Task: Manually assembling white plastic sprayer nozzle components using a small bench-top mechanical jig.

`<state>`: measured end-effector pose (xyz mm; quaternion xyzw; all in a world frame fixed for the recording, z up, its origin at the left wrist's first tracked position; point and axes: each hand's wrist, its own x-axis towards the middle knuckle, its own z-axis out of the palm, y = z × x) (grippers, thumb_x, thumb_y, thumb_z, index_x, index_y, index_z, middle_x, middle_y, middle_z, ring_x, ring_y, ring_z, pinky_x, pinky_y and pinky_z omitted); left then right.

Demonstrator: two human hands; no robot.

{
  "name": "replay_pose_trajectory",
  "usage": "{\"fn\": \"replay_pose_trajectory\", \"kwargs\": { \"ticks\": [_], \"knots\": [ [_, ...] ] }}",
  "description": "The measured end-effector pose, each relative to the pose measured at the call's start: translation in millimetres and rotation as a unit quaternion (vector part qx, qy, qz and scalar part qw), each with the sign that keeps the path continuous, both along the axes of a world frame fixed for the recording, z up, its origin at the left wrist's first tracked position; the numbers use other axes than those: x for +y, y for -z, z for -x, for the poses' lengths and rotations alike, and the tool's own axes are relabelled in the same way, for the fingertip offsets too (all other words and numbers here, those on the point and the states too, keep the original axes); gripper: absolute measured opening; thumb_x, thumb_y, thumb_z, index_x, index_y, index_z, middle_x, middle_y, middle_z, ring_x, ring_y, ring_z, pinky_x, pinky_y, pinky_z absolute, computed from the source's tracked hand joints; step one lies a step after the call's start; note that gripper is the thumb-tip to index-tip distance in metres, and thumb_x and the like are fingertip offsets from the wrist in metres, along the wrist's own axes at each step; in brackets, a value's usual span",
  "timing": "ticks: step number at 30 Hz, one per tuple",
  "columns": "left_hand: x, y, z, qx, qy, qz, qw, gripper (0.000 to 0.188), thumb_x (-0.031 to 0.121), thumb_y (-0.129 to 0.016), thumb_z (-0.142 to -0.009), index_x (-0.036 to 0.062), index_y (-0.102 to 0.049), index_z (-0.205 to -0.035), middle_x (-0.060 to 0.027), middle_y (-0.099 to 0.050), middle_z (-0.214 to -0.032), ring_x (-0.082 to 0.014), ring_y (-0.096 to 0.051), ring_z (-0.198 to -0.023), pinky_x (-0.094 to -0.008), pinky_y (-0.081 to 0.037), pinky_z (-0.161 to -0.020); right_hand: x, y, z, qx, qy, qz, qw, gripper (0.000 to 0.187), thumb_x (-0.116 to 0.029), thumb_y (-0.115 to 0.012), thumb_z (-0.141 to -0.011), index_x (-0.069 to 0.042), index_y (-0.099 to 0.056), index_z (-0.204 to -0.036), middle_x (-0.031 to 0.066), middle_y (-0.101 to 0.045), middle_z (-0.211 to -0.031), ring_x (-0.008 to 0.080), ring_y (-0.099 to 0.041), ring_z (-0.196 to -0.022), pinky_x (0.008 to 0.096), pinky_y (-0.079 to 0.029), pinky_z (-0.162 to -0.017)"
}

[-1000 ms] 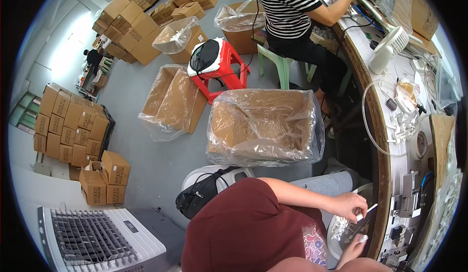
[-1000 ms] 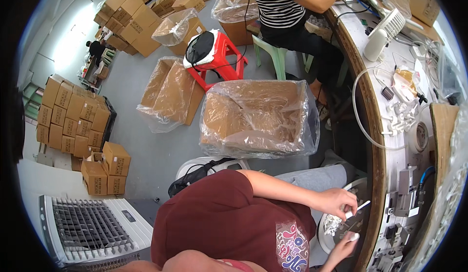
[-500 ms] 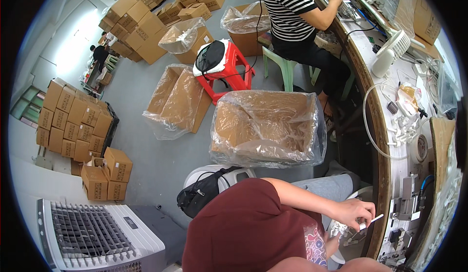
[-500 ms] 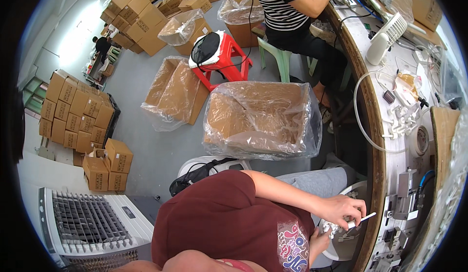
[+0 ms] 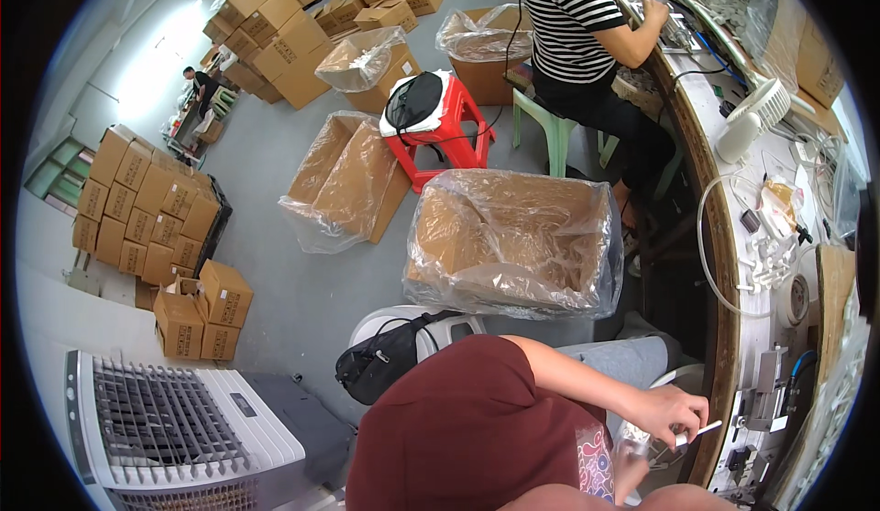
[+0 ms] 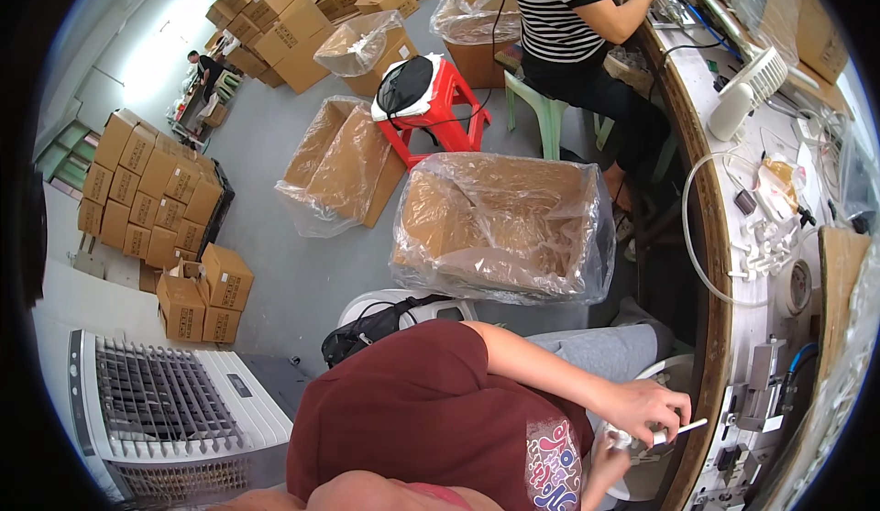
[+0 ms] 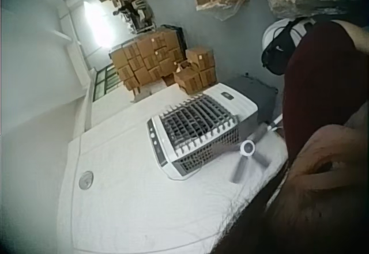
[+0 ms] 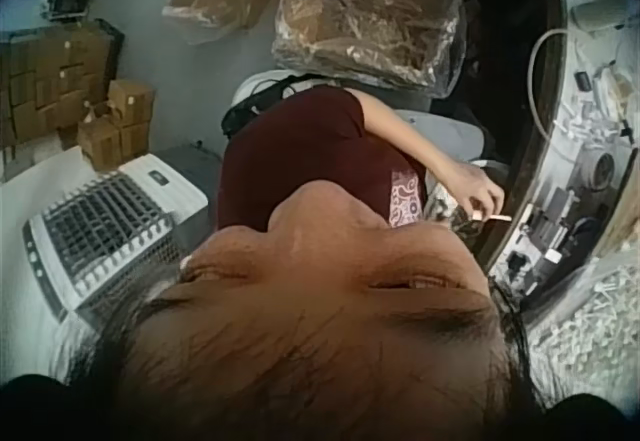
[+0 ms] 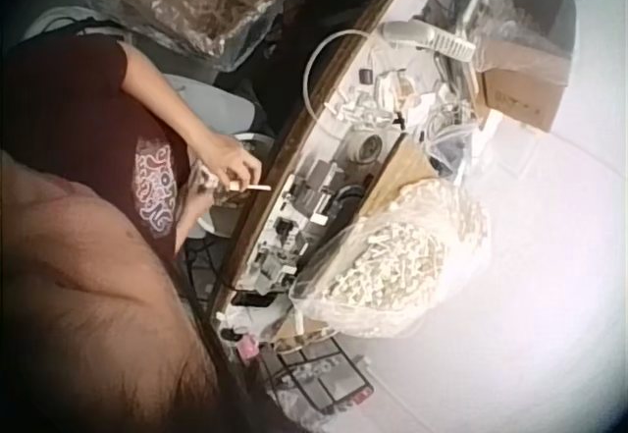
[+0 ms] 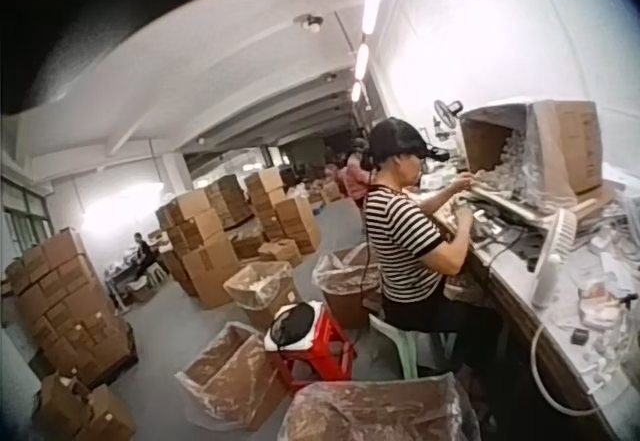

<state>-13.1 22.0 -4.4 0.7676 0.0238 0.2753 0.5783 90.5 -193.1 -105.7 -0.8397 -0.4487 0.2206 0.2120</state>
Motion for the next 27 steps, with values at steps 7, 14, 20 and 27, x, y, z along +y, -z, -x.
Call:
{"fn": "replay_pose_trajectory", "kwargs": {
  "ticks": [7,14,20,27],
  "knots": [
    [3,42,17,0.062,-0.027,-0.033,0.997,0.031,0.017,-0.082,-0.072,0.0144,-0.068,-0.1,-0.0032,-0.058,-0.114,-0.0205,-0.066,-0.089,-0.036,-0.053,-0.072,170,-278,21,-0.02,-0.073,-0.338,0.938,0.019,-0.011,-0.049,-0.095,-0.001,-0.064,-0.101,0.009,-0.066,-0.088,0.0191,-0.062,-0.074,0.0325,-0.05,-0.066],
    [-36,31,-1,0.023,0.056,-0.004,0.998,0.027,0.014,-0.081,-0.066,0.0134,-0.07,-0.09,-0.0011,-0.058,-0.105,-0.0202,-0.066,-0.083,-0.0379,-0.052,-0.073,252,-302,60,0.077,-0.101,-0.198,0.972,0.023,-0.021,-0.052,-0.099,-0.003,-0.065,-0.105,0.0123,-0.064,-0.092,0.0225,-0.062,-0.08,0.0389,-0.048,-0.067],
    [-45,33,-9,0.041,0.037,0.063,0.997,0.026,0.016,-0.082,-0.062,0.0135,-0.07,-0.085,-0.0024,-0.059,-0.103,-0.0185,-0.065,-0.079,-0.0363,-0.051,-0.069,234,-279,78,0.171,-0.113,-0.17,0.964,0.025,-0.026,-0.053,-0.102,-0.005,-0.066,-0.105,0.0084,-0.066,-0.095,0.0197,-0.064,-0.083,0.0395,-0.049,-0.068],
    [-53,38,-19,-0.012,0.039,0.031,0.999,0.03,0.016,-0.087,-0.058,0.0136,-0.071,-0.083,-0.0017,-0.059,-0.104,-0.0157,-0.063,-0.07,-0.0346,-0.051,-0.064,238,-288,73,0.05,-0.309,-0.346,0.885,0.022,-0.022,-0.055,-0.099,-0.003,-0.063,-0.102,0.0041,-0.063,-0.081,0.018,-0.06,-0.077,0.0342,-0.048,-0.067]
  ]
}}
